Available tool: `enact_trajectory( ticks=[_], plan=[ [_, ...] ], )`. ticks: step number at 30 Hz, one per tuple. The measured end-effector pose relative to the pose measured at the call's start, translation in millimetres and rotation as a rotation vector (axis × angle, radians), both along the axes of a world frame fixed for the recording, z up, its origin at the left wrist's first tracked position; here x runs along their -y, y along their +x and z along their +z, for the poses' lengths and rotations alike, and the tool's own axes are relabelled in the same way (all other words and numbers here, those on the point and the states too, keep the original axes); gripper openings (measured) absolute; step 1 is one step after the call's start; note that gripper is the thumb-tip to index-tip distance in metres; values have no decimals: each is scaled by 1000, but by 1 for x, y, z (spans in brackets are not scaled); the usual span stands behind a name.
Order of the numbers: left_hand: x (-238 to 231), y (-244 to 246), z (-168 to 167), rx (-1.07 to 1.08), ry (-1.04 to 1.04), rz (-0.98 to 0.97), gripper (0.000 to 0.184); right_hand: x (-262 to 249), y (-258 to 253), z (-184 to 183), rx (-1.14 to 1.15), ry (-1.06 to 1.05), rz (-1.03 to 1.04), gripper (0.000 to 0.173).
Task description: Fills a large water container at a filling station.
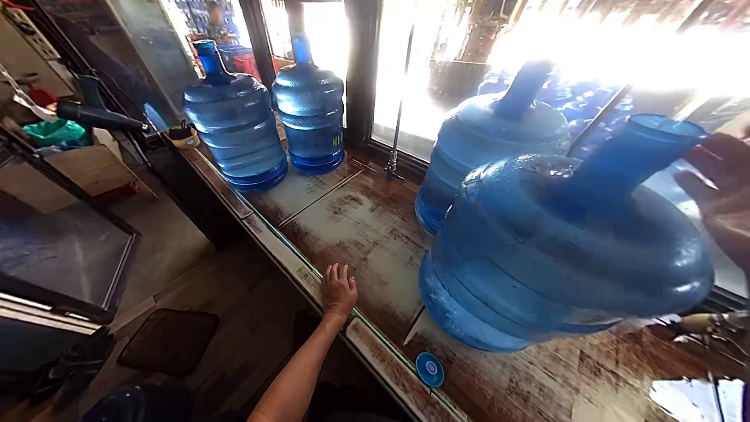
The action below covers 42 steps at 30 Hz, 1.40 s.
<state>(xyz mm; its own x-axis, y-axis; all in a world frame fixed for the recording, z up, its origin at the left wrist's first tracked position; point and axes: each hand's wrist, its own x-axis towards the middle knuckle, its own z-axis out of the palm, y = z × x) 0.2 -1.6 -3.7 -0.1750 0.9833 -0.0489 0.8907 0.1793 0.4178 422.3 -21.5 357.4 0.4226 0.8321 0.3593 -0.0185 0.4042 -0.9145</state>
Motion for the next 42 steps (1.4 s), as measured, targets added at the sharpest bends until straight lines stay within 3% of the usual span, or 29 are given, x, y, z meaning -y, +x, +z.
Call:
enact_trajectory(
  ticks=[2,5,8,16,20,28,42],
  plan=[
    [3,-1,0,9,18,-18,49,-4,-26,-2,-9,13,22,62],
    [8,-5,1,92,79,-21,46,-7,-82,10,7,-33,-191,44],
    [4,-8,8,214,111,-1,44,1,-96,13,98,-80,-223,60],
    [-32,-25,1,133,172,-87,45,0,-90,7,154,-58,-178,71],
    [-32,-25,-1,95,160,-184,44,0,-87,7,172,-46,-167,73],
    [-30,-31,-3,116,167,-225,43,-1,-88,5,255,-9,-141,73],
    [-30,-29,1,124,124,-280,40,-1,-86,5,210,-19,-166,71]
  ],
)
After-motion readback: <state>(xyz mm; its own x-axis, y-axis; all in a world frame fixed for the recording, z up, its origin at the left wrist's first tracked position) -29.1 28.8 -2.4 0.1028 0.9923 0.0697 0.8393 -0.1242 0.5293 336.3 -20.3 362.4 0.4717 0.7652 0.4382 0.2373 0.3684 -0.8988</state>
